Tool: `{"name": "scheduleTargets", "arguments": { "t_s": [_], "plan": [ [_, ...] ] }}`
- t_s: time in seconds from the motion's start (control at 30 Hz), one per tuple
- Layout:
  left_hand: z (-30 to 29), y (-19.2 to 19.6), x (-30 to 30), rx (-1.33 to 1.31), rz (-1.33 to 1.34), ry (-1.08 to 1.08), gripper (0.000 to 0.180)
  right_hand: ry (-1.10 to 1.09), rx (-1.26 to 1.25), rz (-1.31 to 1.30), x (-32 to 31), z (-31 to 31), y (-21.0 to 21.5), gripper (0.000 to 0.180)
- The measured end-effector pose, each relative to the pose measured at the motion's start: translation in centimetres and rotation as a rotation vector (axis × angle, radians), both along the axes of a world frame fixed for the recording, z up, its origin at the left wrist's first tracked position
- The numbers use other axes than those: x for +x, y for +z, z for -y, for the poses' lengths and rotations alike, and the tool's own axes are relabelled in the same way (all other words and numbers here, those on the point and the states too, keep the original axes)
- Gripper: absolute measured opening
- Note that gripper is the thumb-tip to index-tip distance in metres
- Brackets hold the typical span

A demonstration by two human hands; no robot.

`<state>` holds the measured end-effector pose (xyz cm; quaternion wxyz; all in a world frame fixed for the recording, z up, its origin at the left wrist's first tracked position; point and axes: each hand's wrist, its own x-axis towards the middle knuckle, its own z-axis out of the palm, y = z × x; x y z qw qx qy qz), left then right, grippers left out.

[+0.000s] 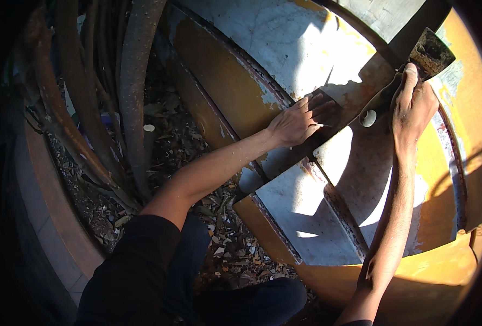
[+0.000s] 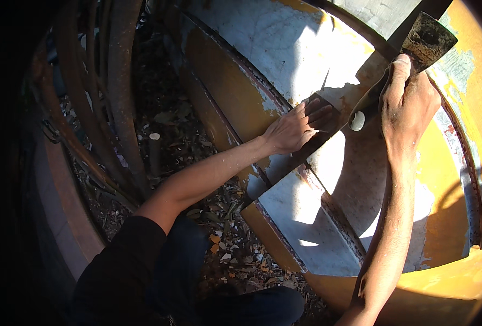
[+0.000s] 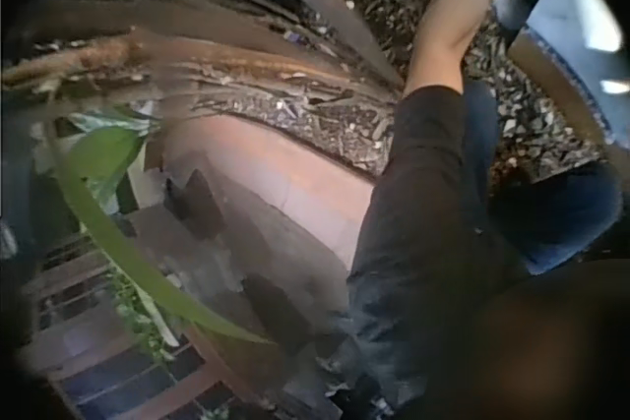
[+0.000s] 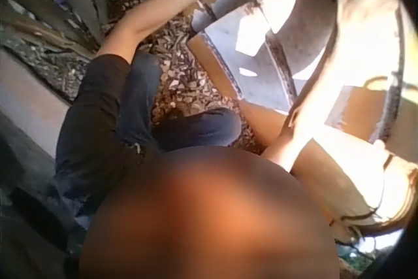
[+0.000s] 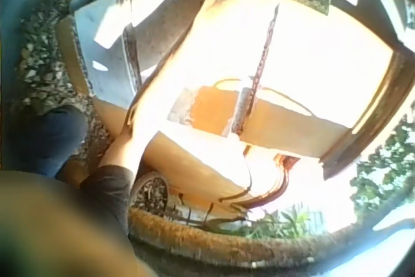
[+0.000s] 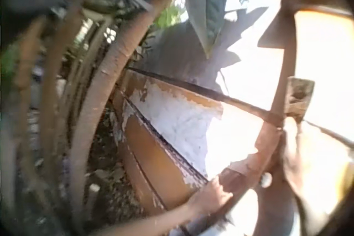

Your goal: Scraping peeling paint and sanding the surface of an exterior wall.

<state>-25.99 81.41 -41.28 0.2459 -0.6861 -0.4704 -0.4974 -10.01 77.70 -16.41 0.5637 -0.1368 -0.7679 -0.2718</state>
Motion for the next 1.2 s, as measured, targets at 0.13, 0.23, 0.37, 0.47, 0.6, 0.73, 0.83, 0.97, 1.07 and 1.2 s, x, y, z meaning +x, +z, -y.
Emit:
{"name": "scheduleTargets", "arguments": {
  "t_s": [0.13, 0.23, 0.37, 0.47, 0.6, 0.73, 0.83, 0.97, 1.07, 1.2],
  "plan": [
    [0.4, 4.9, -0.8, 0.169, -0.058, -0.113, 0.053, 0.015, 0.018, -0.026, 0.0, -0.2, -0.5, 0.046],
    [-0.7, 15.5, -0.7, 0.438, -0.083, -0.119, 0.051, -0.004, 0.059, -0.066, -0.2, 0.0, -0.2, 0.047],
    [-2.9, 14.4, -1.5, 0.476, -0.125, -0.086, 0.049, 0.003, 0.033, -0.015, 0.0, 0.1, -0.2, 0.047],
    [0.9, 7.5, -0.7, 0.334, -0.097, -0.116, 0.058, -0.006, -0.046, -0.021, -0.2, 0.6, -0.2, 0.047],
    [0.8, 6.8, -0.7, 0.265, -0.064, -0.032, 0.057, -0.072, -0.014, 0.005, 0.8, -0.8, -0.2, 0.047],
    [-2.5, 14.3, -3.5, 0.542, 0.009, 0.147, 0.049, 0.031, 0.029, -0.011, -0.3, 0.0, -0.3, 0.046],
    [-2.7, 14.9, -4.7, 0.418, 0.091, 0.004, 0.047, 0.036, -0.011, -0.016, 0.5, 0.0, -0.3, 0.045],
    [-4.0, 14.4, -14.2, 0.192, 0.353, 0.341, 0.059, 0.027, -0.029, 0.04, -0.4, -0.4, -0.4, 0.047],
    [-4.4, 16.7, -11.6, 0.344, 0.498, 0.281, 0.061, 0.033, -0.04, 0.03, -0.2, 0.5, -0.2, 0.047],
    [-4.6, 16.8, -4.3, 0.59, 0.071, 0.103, 0.055, 0.027, 0.012, -0.052, 0.6, -1.1, -0.6, 0.048]
  ]
}}
